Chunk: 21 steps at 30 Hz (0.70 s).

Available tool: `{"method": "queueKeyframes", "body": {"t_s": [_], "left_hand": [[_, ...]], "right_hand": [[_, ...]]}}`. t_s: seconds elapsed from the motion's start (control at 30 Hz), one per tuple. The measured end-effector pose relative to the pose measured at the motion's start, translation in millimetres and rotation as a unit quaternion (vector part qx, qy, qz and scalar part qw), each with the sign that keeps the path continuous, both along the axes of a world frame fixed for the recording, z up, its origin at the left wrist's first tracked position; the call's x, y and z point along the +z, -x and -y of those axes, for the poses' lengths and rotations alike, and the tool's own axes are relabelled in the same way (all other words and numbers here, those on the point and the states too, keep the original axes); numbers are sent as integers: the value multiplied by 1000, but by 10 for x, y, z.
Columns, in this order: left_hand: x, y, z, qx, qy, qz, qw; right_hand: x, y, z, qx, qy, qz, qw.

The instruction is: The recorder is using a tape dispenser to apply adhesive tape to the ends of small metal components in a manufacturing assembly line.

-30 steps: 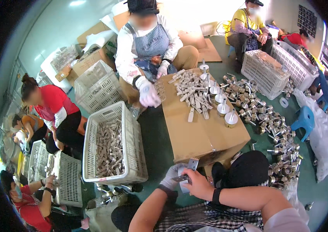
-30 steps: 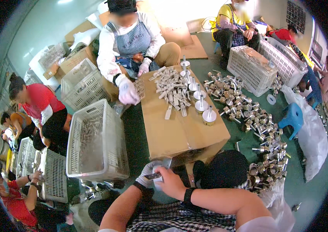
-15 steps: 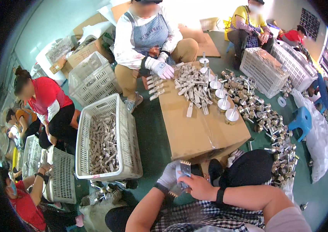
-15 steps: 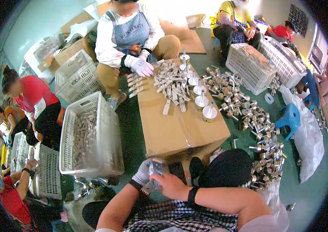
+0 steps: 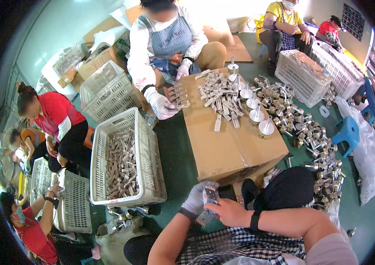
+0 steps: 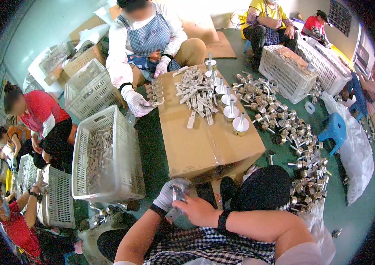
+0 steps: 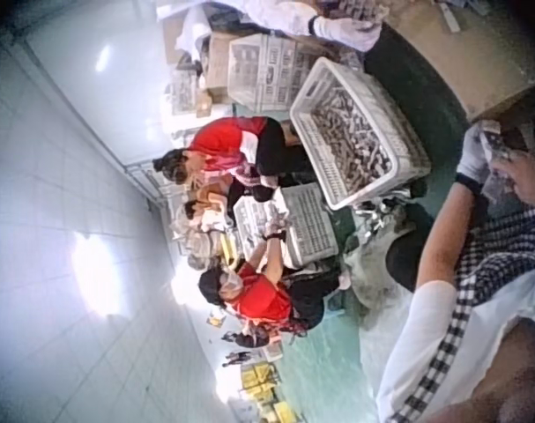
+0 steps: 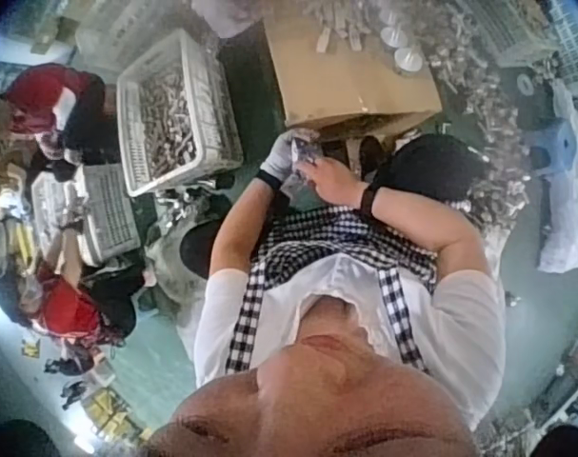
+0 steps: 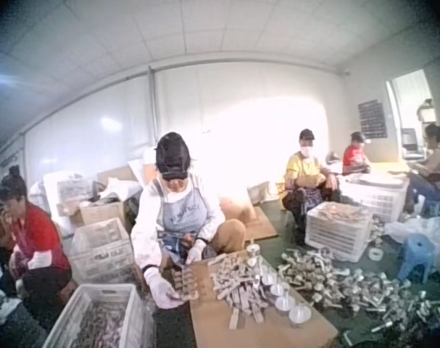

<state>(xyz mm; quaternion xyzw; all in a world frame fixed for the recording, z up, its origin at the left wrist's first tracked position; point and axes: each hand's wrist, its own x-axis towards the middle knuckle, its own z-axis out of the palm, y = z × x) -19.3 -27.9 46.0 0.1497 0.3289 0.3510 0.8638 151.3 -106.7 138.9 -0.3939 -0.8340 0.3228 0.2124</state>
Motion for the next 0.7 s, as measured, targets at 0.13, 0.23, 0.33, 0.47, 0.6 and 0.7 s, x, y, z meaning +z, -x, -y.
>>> {"method": "queueKeyframes", "body": {"t_s": [0.13, 0.23, 0.33, 0.47, 0.6, 0.7], "left_hand": [[4, -49, -7, 27, 57, 24, 998], [-46, -10, 6, -5, -20, -4, 1000], [-89, -21, -10, 5, 2, -2, 1000], [-49, -13, -1, 4, -26, -11, 1000], [63, -36, -49, -1, -24, 14, 1000], [-156, 35, 56, 2, -61, -15, 998]], "right_hand": [[-21, 12, -1, -3, 31, 27, 999], [-87, 12, -6, -8, -28, 5, 1000], [-94, 17, -10, -6, -36, -23, 999], [-115, 14, -9, -7, -27, -9, 1000], [-48, 12, -13, -3, -24, 4, 1000], [91, 51, -16, 19, 14, 41, 999]]}}
